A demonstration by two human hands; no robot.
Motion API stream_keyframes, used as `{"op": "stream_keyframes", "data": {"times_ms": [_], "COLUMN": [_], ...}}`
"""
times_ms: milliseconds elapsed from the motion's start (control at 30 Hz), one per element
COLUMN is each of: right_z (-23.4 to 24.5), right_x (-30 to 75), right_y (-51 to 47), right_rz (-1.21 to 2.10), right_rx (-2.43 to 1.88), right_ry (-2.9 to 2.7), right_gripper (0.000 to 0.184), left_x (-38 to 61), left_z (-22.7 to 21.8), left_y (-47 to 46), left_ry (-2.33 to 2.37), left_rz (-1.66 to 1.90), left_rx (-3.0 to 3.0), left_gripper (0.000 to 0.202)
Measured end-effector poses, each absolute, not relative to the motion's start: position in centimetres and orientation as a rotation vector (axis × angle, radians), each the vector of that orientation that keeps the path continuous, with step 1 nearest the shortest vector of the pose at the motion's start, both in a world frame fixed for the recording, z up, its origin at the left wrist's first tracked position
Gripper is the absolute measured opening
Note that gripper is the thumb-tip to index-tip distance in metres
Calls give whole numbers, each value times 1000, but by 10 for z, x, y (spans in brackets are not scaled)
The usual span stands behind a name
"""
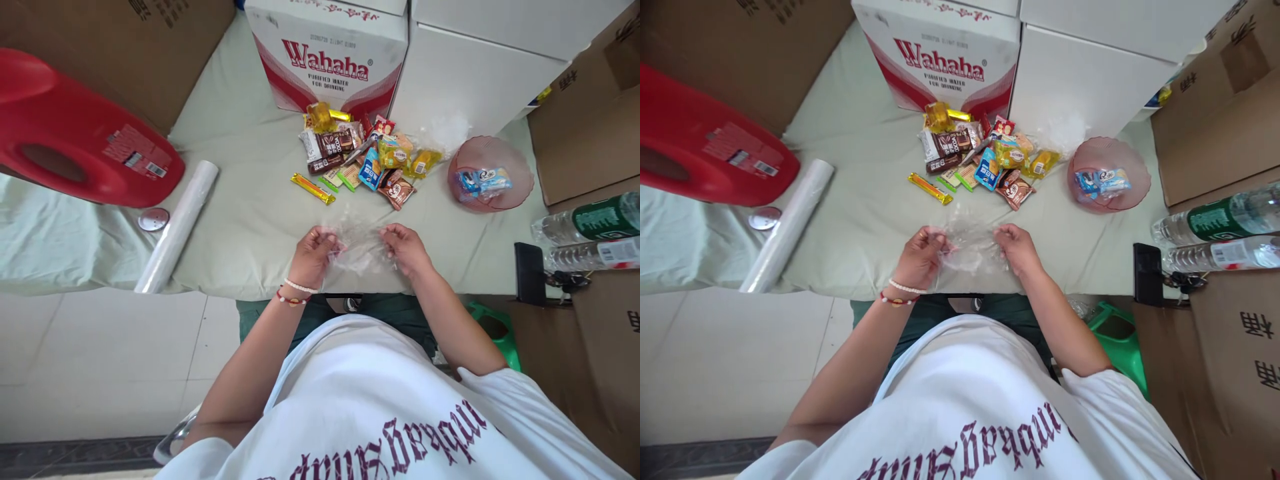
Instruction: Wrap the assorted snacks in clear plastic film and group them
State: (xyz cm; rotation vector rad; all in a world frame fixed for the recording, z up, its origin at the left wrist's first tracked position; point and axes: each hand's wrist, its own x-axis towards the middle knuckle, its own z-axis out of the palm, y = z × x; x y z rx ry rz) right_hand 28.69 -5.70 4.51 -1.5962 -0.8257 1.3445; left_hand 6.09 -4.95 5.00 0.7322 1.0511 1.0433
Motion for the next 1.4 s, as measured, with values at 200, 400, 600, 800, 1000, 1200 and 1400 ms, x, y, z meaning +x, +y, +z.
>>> {"op": "stream_keyframes", "data": {"times_ms": [200,400,600,800,1000,1200,1400], "right_z": [41,44,48,53,43,23,23], "right_x": [283,285,267,255,280,287,275], "right_y": [-41,-37,-43,-54,-55,-61,-73], "right_rz": [1094,1047,1067,1135,1041,846,527], "right_rx": [-1588,-1602,-1560,-1524,-1610,-1724,-1823], "right_ry": [-772,-762,-625,-544,-671,-985,-1358], "right_gripper": [25,21,21,27,27,26,26], "left_x": [13,-28,18,83,51,-10,-25], "left_z": [49,64,66,49,64,66,97], "left_y": [-30,-28,-68,-76,-77,-95,-99], "left_ry": [1439,1659,1512,1526,1293,1479,2125], "left_rz": [997,878,580,870,829,700,1023], "left_rx": [709,741,728,762,483,405,1202], "left_gripper": [24,17,58,46,41,46,31]}}
